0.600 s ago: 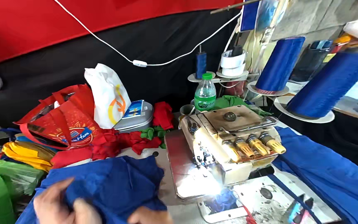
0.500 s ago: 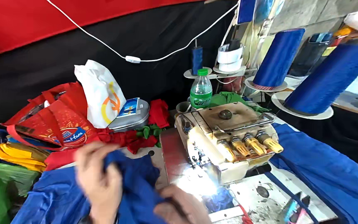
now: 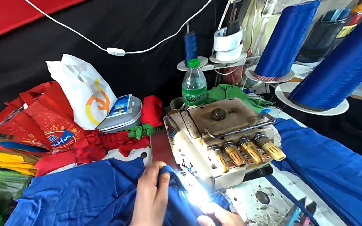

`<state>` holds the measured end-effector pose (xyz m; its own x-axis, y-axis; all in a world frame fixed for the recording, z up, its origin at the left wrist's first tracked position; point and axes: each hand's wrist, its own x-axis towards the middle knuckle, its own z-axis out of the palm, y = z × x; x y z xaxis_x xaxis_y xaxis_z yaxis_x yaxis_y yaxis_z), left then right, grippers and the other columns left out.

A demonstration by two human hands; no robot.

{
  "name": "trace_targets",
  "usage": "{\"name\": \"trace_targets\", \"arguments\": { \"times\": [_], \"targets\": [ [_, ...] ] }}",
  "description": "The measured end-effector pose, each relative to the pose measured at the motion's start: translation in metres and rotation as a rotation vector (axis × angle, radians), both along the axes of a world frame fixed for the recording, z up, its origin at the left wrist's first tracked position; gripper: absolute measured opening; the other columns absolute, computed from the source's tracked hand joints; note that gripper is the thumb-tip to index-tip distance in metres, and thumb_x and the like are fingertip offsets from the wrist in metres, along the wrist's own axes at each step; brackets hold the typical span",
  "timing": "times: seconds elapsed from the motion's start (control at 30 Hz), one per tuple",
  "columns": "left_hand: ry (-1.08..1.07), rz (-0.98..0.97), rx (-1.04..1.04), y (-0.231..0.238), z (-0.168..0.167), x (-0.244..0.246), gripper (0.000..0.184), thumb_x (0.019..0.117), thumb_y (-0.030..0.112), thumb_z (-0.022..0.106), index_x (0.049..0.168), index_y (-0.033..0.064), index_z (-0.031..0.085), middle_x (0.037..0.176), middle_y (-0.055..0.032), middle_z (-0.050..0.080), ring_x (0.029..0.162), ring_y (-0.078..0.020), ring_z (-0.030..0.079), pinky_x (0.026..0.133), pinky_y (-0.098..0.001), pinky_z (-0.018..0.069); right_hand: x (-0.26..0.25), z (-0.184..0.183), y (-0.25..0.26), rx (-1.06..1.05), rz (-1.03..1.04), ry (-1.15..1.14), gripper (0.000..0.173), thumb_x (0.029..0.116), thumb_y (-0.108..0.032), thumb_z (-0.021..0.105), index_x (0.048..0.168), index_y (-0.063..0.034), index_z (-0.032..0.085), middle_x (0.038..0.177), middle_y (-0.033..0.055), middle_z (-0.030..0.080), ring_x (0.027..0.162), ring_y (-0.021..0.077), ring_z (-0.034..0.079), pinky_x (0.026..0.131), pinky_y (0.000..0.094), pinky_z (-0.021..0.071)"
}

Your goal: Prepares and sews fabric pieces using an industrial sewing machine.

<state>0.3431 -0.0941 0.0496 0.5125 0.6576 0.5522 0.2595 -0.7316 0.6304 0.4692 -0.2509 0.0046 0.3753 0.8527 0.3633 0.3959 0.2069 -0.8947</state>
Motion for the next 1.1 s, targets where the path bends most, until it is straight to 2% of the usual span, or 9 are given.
{"name": "trace_targets", "arguments": {
  "times": [0.13, 0.27, 0.47, 0.6, 0.63, 0.73, 0.87, 1.03, 1.1],
  "targets": [
    [0.043, 0.221, 0.228, -0.012, -0.023, 0.018, 0.023, 0.0920, 0.016, 0.053, 0.095, 0.0020, 0.071, 0.083, -0.0071, 0.072, 0.081, -0.0187, 0.068, 0.081, -0.0381, 0.0518, -0.001, -0.012, -0.005, -0.061, -0.002, -0.035, 0.020, 0.0988, -0.010, 0.063, 0.096, 0.0085, 0.070, 0.082, 0.0195, 0.072, 0.075, 0.0193, 0.071, 0.073, 0.0324, 0.0563],
    [0.127, 0.222, 0.288, -0.013, -0.022, 0.019, 0.016, 0.0848, 0.013, 0.064, 0.094, 0.0033, 0.072, 0.084, -0.0071, 0.074, 0.081, -0.0251, 0.071, 0.079, -0.0475, 0.0536, 0.013, -0.015, -0.020, -0.118, -0.001, -0.108, 0.019, 0.0966, -0.008, 0.065, 0.101, 0.0091, 0.071, 0.092, 0.0216, 0.074, 0.082, 0.0266, 0.073, 0.078, 0.0401, 0.0590],
    [0.131, 0.203, 0.278, -0.010, -0.022, 0.020, 0.013, 0.0847, 0.013, 0.066, 0.094, 0.0051, 0.072, 0.084, -0.0063, 0.073, 0.081, -0.0254, 0.071, 0.081, -0.0501, 0.0530, 0.136, 0.027, -0.044, 0.264, -0.459, -0.115, 0.019, 0.1034, -0.021, 0.057, 0.114, -0.0068, 0.064, 0.101, -0.0062, 0.070, 0.093, 0.0026, 0.068, 0.084, 0.0264, 0.0588],
    [0.149, 0.189, 0.223, -0.013, -0.019, 0.019, 0.012, 0.0854, 0.009, 0.068, 0.095, 0.0036, 0.072, 0.087, -0.0093, 0.073, 0.086, -0.0293, 0.071, 0.084, -0.0540, 0.0524, 0.231, 0.039, 0.000, -0.029, -0.524, -0.216, 0.036, 0.1076, -0.018, 0.048, 0.130, 0.0090, 0.057, 0.122, 0.0275, 0.063, 0.109, 0.0325, 0.065, 0.096, 0.0528, 0.0512],
    [0.152, 0.187, 0.206, -0.013, -0.017, 0.019, 0.012, 0.0854, 0.008, 0.068, 0.096, 0.0033, 0.072, 0.088, -0.0101, 0.073, 0.087, -0.0304, 0.071, 0.085, -0.0550, 0.0520, 0.244, 0.040, 0.012, -0.147, -0.439, -0.171, 0.035, 0.1085, -0.015, 0.047, 0.134, 0.0069, 0.057, 0.128, 0.0278, 0.062, 0.114, 0.0350, 0.064, 0.099, 0.0559, 0.0487],
    [0.151, 0.191, 0.186, -0.014, -0.017, 0.020, 0.012, 0.0850, 0.008, 0.068, 0.096, 0.0035, 0.071, 0.088, -0.0106, 0.073, 0.087, -0.0312, 0.071, 0.085, -0.0550, 0.0517, 0.257, 0.033, 0.027, -0.288, -0.161, -0.002, 0.034, 0.1076, -0.009, 0.039, 0.135, -0.0050, 0.060, 0.118, 0.0060, 0.069, 0.102, 0.0097, 0.066, 0.090, 0.0328, 0.0550],
    [0.155, 0.181, 0.143, -0.013, -0.016, 0.020, 0.014, 0.0875, 0.009, 0.067, 0.098, 0.0019, 0.072, 0.092, -0.0127, 0.073, 0.092, -0.0337, 0.071, 0.088, -0.0567, 0.0506, 0.270, 0.015, 0.016, -0.207, 0.043, 0.158, 0.046, 0.0939, -0.002, 0.044, 0.138, -0.0105, 0.056, 0.117, -0.0026, 0.071, 0.101, 0.0041, 0.069, 0.087, 0.0240, 0.0578],
    [0.186, 0.165, 0.102, -0.014, -0.014, 0.018, 0.013, 0.0901, 0.010, 0.065, 0.098, 0.0015, 0.072, 0.095, -0.0126, 0.073, 0.095, -0.0312, 0.070, 0.090, -0.0557, 0.0496, 0.262, 0.005, 0.020, -0.209, -0.107, 0.026, 0.041, 0.1065, -0.011, 0.033, 0.142, -0.0034, 0.052, 0.123, 0.0044, 0.066, 0.108, 0.0038, 0.064, 0.095, 0.0255, 0.0532],
    [0.180, 0.169, 0.111, -0.014, -0.014, 0.019, 0.013, 0.0891, 0.010, 0.066, 0.097, 0.0019, 0.072, 0.095, -0.0123, 0.073, 0.095, -0.0314, 0.070, 0.089, -0.0552, 0.0497, 0.246, 0.018, 0.027, -0.284, -0.234, -0.120, 0.043, 0.1116, -0.014, 0.027, 0.137, 0.0072, 0.054, 0.127, 0.0215, 0.064, 0.118, 0.0206, 0.061, 0.106, 0.0383, 0.0452]
  ]
}}
